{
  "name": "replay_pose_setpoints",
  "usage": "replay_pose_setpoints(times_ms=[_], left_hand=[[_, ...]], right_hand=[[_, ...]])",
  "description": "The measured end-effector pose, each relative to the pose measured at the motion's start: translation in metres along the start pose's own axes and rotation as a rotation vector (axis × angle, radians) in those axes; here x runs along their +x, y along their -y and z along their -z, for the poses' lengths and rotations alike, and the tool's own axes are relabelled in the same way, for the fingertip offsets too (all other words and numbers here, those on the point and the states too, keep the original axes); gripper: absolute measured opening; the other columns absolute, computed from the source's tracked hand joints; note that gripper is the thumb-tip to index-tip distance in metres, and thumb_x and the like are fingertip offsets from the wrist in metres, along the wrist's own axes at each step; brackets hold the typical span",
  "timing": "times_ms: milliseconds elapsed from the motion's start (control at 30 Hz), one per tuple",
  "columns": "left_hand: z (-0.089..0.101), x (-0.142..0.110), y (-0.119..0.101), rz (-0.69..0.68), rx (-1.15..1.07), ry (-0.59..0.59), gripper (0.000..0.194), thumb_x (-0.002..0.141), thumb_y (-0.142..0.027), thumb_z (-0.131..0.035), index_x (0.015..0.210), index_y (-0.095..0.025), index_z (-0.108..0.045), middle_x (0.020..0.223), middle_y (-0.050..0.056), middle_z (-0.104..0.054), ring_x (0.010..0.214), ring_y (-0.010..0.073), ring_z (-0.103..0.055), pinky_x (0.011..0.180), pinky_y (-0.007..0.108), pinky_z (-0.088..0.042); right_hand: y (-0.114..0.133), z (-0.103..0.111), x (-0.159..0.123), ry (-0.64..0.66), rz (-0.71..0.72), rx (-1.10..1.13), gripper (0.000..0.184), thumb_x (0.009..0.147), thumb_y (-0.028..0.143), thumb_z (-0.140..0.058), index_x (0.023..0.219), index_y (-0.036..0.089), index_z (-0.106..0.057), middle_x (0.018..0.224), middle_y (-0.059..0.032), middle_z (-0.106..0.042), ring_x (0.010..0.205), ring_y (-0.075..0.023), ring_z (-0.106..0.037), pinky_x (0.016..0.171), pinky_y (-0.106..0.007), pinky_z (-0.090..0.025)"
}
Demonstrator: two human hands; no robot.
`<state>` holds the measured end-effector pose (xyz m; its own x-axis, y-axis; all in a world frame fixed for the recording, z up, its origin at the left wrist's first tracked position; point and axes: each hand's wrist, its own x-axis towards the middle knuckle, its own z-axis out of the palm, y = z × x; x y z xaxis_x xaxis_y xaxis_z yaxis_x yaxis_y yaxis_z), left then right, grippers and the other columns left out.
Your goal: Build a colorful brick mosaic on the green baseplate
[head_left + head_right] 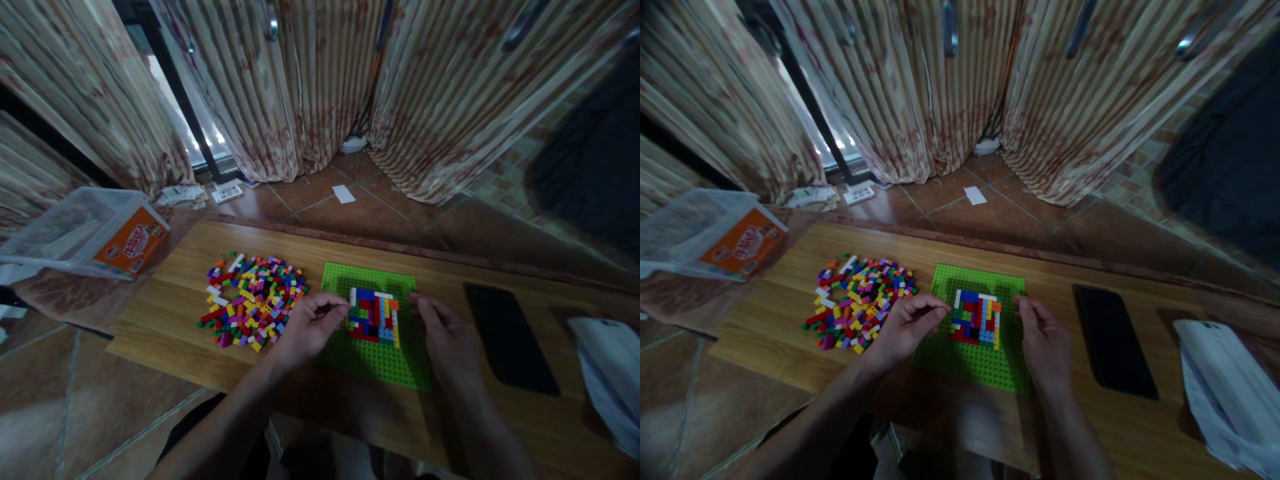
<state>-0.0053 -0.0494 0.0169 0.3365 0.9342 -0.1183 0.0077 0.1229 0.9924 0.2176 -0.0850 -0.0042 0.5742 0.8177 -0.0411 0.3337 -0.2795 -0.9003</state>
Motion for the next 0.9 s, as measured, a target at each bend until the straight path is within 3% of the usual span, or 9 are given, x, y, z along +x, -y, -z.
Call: replay_pose_setpoints(times_ms=[267,533,667,800,900], left_hand=[[0.015,-0.024,0.001,-0.045,-0.014,0.032,0.023,0.083,-0.036,-0.065,0.085,-0.013,-0.067,0.066,-0.001,-0.056,0.058,0.0084,-0.045,0.055,0.022,-0.035],[0.030,-0.061,0.000,-0.053,-0.176,-0.108,0.031,0.080,-0.043,-0.070,0.082,-0.012,-0.067,0.066,-0.001,-0.055,0.057,0.0076,-0.043,0.053,0.022,-0.032],[0.011,-0.064,0.004,-0.056,-0.185,-0.202,0.032,0.079,-0.044,-0.069,0.078,-0.012,-0.066,0.059,-0.002,-0.050,0.054,0.0073,-0.040,0.051,0.021,-0.030],[-0.029,-0.059,0.000,-0.085,-0.296,-0.169,0.028,0.080,-0.041,-0.067,0.076,-0.013,-0.065,0.057,-0.003,-0.048,0.051,0.0061,-0.036,0.048,0.021,-0.027],[-0.051,-0.058,-0.011,-0.233,-0.310,-0.132,0.022,0.084,-0.036,-0.063,0.080,-0.014,-0.067,0.063,0.000,-0.055,0.054,0.0077,-0.044,0.051,0.021,-0.034]], right_hand=[[-0.003,-0.004,-0.014,-0.080,0.046,-0.037,0.043,0.081,0.053,-0.058,0.094,0.016,-0.075,0.095,-0.0113,-0.076,0.091,-0.0274,-0.069,0.085,-0.042,-0.050],[-0.017,-0.008,-0.021,-0.154,0.032,0.004,0.047,0.081,0.054,-0.060,0.102,0.015,-0.073,0.102,-0.0122,-0.074,0.097,-0.0275,-0.067,0.090,-0.044,-0.050],[-0.016,-0.004,-0.037,-0.229,0.049,0.018,0.044,0.082,0.047,-0.060,0.106,0.013,-0.073,0.101,-0.0125,-0.073,0.094,-0.0261,-0.068,0.089,-0.044,-0.051],[0.004,0.000,-0.059,-0.390,0.225,-0.028,0.041,0.085,0.043,-0.058,0.109,0.012,-0.072,0.103,-0.0131,-0.072,0.094,-0.0255,-0.067,0.089,-0.042,-0.050],[0.023,-0.005,-0.074,-0.376,0.280,0.028,0.037,0.086,0.041,-0.057,0.103,0.013,-0.072,0.100,-0.0123,-0.071,0.091,-0.0242,-0.067,0.087,-0.041,-0.051]])
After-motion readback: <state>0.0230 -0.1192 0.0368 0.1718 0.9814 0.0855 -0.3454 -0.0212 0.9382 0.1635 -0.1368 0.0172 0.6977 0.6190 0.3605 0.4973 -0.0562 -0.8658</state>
